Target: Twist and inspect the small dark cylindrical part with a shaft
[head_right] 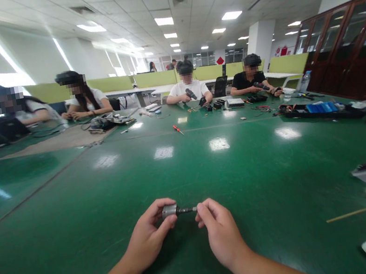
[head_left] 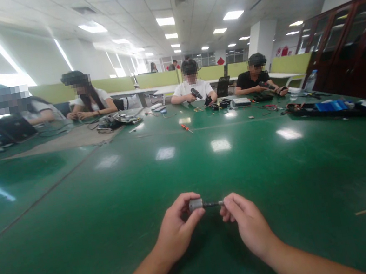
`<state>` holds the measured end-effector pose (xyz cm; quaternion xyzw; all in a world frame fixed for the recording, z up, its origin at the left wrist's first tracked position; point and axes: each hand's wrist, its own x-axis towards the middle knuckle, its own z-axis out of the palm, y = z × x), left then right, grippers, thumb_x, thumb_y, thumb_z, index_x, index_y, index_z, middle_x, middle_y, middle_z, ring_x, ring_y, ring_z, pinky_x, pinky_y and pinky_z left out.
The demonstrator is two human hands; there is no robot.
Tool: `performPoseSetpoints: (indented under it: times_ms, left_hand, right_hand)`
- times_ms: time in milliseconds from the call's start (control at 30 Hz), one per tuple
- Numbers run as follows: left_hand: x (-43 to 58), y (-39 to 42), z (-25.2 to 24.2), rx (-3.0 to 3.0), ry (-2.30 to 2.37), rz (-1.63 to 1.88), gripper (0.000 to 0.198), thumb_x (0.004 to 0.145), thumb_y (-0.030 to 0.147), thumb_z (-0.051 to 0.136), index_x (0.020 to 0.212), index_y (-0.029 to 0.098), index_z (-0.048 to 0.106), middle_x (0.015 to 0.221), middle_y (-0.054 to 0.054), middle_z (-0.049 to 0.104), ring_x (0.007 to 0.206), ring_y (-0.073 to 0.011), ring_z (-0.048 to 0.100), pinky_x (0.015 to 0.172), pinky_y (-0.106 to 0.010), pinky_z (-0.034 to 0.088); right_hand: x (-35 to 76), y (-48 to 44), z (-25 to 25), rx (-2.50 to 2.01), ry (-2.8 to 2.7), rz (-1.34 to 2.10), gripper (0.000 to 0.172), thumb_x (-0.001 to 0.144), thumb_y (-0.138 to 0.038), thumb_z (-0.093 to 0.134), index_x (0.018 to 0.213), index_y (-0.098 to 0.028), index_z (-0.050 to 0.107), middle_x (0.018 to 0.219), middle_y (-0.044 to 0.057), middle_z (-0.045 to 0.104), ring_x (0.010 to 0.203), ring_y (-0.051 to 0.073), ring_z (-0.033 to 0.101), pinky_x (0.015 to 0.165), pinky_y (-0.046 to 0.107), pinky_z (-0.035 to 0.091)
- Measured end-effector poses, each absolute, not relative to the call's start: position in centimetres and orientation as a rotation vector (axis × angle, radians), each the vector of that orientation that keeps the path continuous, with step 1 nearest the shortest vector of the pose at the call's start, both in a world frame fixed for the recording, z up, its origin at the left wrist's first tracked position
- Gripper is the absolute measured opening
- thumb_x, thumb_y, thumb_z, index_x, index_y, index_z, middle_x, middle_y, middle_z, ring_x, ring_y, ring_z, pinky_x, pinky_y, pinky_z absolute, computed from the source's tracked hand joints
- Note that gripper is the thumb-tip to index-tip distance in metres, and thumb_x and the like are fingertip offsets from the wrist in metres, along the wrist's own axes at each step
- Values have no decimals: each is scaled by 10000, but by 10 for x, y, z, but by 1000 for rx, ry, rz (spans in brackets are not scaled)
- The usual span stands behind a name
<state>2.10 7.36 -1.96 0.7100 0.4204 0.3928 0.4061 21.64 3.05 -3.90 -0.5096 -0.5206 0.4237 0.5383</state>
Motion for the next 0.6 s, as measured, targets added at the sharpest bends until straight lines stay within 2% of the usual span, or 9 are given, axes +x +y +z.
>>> performPoseSetpoints:
  times_ms: [233,367,500,533,600]
  left_hand:
    - [22,81,-20,1482,985,1226,263,827,317,728,1003,203,569,790,22,632,660,-145,601,657,-258,480]
    - [17,92,-27,1355,1007,1385,358,745,302,814,791,200,474,838,23,629,736,-136,606,709,-245,476]
    - [15,99,-28,1240,1044,1481,461,674,295,874,617,164,436,894,-37,674,861,-156,640,786,-229,472]
    - [15,100,-25,1208,1048,1507,426,666,303,880,644,160,479,902,-43,683,873,-160,648,793,-228,478]
    - [12,100,-11,1124,1052,1583,377,667,322,879,838,172,578,913,-30,700,877,-158,667,787,-224,496]
  right_hand:
    - [215,31,-44,-1125,-1178,1058,545,972,-623,425,719,-174,605,683,29,604,651,160,554,636,282,419]
    - [211,32,-45,-1048,-1094,1212,544,947,-672,438,720,-191,547,554,-7,558,522,143,511,533,264,415]
    - [210,34,-47,-1014,-1101,1238,545,926,-684,476,709,-188,536,542,-13,555,508,129,507,504,240,412]
    - [210,35,-47,-1009,-1099,1242,544,924,-686,477,715,-187,536,541,-16,554,505,127,505,499,237,411]
    - [210,36,-47,-1000,-1096,1249,545,919,-692,479,724,-185,536,536,-19,553,500,123,502,491,232,407]
